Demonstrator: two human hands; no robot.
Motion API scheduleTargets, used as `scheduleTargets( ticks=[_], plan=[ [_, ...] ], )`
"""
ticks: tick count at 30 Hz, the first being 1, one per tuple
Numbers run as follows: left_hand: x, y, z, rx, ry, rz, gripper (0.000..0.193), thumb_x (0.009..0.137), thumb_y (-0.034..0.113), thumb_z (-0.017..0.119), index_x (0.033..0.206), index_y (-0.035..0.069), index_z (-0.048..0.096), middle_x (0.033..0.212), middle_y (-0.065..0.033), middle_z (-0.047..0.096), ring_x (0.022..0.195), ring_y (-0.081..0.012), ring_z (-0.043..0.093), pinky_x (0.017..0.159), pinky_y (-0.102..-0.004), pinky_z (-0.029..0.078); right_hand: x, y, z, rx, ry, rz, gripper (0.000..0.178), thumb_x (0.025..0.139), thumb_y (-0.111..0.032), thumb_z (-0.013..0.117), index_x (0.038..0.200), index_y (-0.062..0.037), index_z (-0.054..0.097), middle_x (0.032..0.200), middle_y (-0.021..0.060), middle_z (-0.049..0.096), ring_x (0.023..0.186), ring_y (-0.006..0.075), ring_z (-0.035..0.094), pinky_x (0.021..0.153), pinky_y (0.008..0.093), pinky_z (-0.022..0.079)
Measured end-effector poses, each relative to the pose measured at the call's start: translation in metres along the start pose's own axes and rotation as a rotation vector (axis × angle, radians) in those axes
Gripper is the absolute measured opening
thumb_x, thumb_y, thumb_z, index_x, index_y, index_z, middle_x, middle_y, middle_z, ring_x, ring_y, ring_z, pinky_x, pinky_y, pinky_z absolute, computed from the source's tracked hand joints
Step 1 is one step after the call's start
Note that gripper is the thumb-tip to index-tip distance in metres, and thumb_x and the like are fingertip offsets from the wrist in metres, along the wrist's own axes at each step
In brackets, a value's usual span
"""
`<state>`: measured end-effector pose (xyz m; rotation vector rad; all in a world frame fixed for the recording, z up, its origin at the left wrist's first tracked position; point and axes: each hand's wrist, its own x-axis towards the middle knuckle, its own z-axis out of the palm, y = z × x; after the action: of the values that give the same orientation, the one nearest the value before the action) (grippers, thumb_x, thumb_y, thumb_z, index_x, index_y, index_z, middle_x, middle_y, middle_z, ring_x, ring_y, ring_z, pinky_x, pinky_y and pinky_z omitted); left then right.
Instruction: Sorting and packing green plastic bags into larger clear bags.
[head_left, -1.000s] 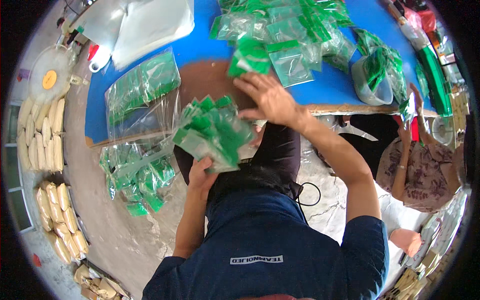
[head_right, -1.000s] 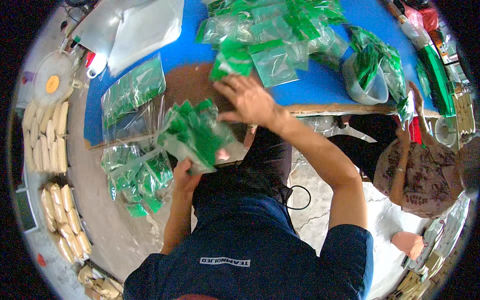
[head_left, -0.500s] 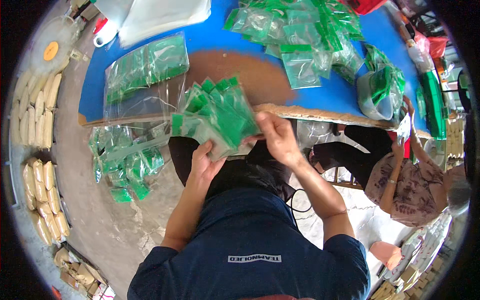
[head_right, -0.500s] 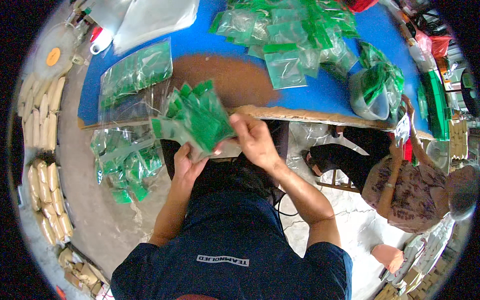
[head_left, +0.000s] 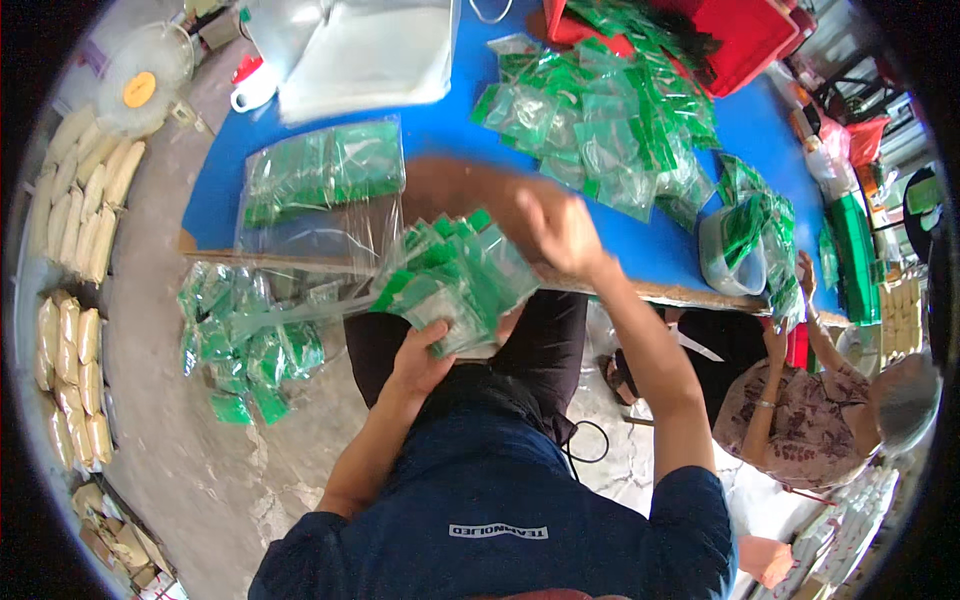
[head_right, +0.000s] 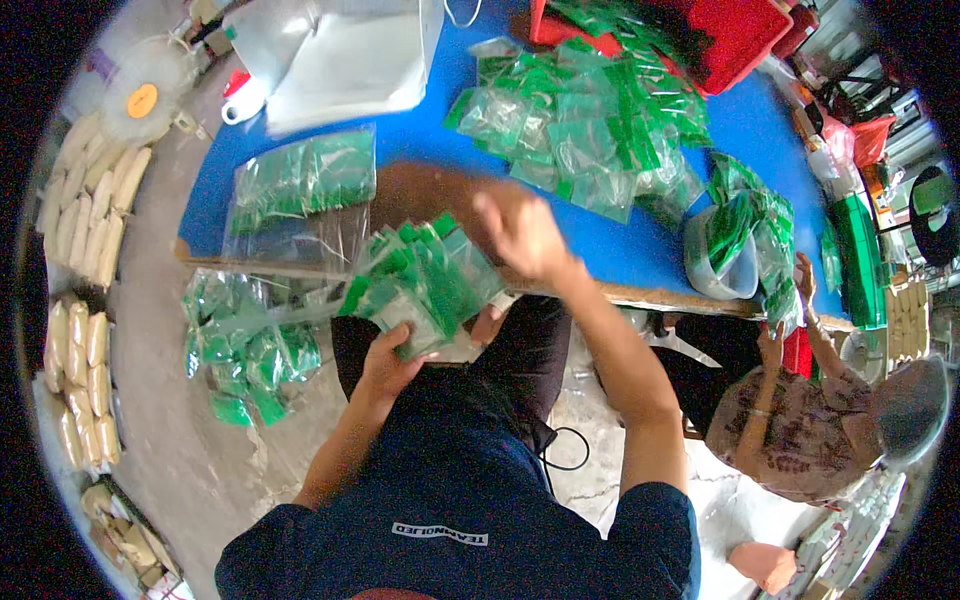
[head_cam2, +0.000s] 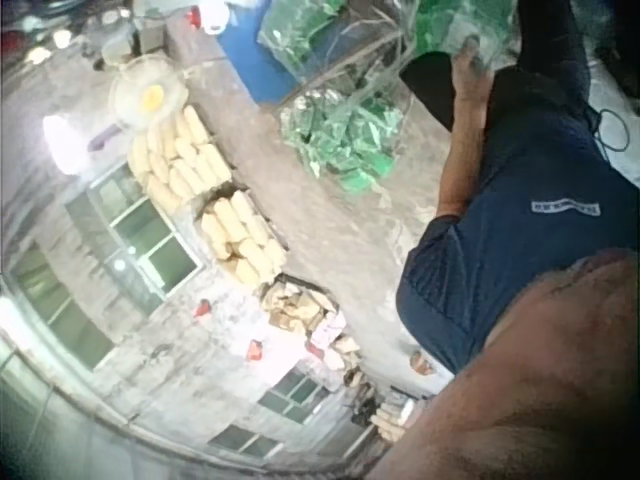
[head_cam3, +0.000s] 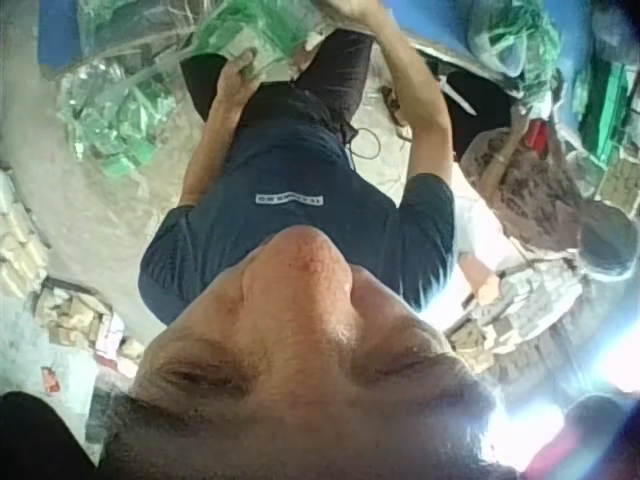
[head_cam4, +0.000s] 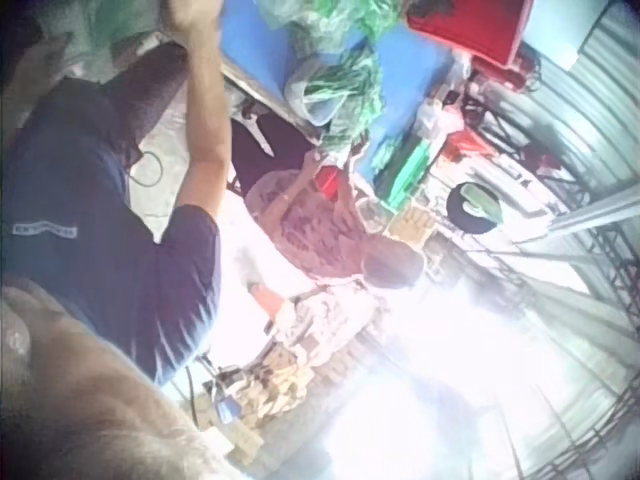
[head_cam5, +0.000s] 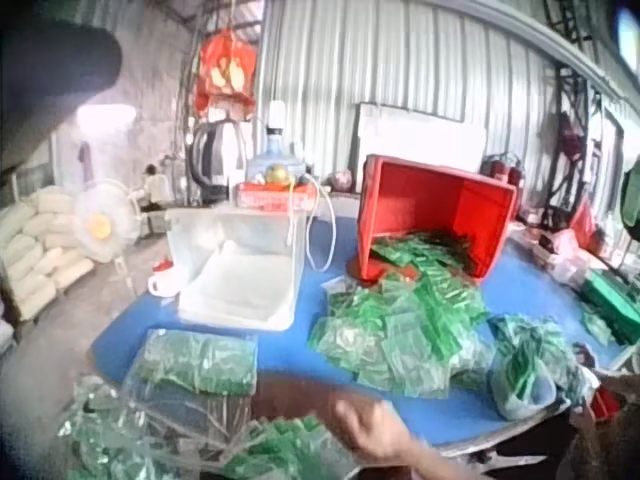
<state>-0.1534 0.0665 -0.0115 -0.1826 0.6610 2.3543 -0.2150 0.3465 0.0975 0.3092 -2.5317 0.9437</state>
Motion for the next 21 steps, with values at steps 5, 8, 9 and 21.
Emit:
scheduleTargets(
  ticks=[5, 8, 9, 21],
  plan=[
    [-0.016, -0.005, -0.022, -0.112, -0.031, -0.043, 0.066, 0.08, 0.005, 0.075, 0.139, 0.004, 0.046, 0.135, -0.0102, 0.056, 0.128, -0.0316, 0.052, 0.112, -0.0487, 0.039, 0.064, 0.084, 0.028, -0.707, -0.038, -0.11, 0.069, 0.096, -0.057, 0.05, 0.132, 0.0003, 0.056, 0.139, 0.0303, 0.047, 0.137, 0.0451, 0.036, 0.115, 0.0598, 0.024],
    [-0.024, 0.007, -0.026, -0.189, -0.084, -0.008, 0.072, 0.076, 0.005, 0.078, 0.14, 0.005, 0.046, 0.136, -0.0103, 0.056, 0.129, -0.0308, 0.052, 0.112, -0.0492, 0.039, 0.039, 0.035, 0.038, -0.602, -0.222, -0.192, 0.067, 0.094, -0.057, 0.052, 0.131, -0.0013, 0.057, 0.134, 0.0302, 0.05, 0.137, 0.0451, 0.037, 0.114, 0.0628, 0.023],
    [-0.023, 0.007, -0.022, -0.204, -0.159, -0.009, 0.074, 0.075, 0.005, 0.079, 0.141, 0.005, 0.045, 0.137, -0.0103, 0.055, 0.129, -0.0307, 0.052, 0.112, -0.0493, 0.039, 0.022, 0.019, 0.032, -0.548, -0.202, -0.217, 0.059, 0.094, -0.051, 0.057, 0.129, -0.0034, 0.059, 0.125, 0.0275, 0.053, 0.131, 0.0448, 0.042, 0.115, 0.0615, 0.023],
    [-0.008, 0.02, -0.001, -0.073, -0.041, 0.075, 0.066, 0.081, 0.01, 0.075, 0.139, 0.002, 0.045, 0.133, -0.011, 0.057, 0.126, -0.0295, 0.053, 0.109, -0.045, 0.042, -0.031, -0.083, 0.031, 0.288, -0.267, 0.432, 0.073, 0.093, -0.05, 0.059, 0.138, 0.0062, 0.046, 0.122, 0.0355, 0.059, 0.114, 0.0483, 0.059, 0.098, 0.0513, 0.046]
  ],
)
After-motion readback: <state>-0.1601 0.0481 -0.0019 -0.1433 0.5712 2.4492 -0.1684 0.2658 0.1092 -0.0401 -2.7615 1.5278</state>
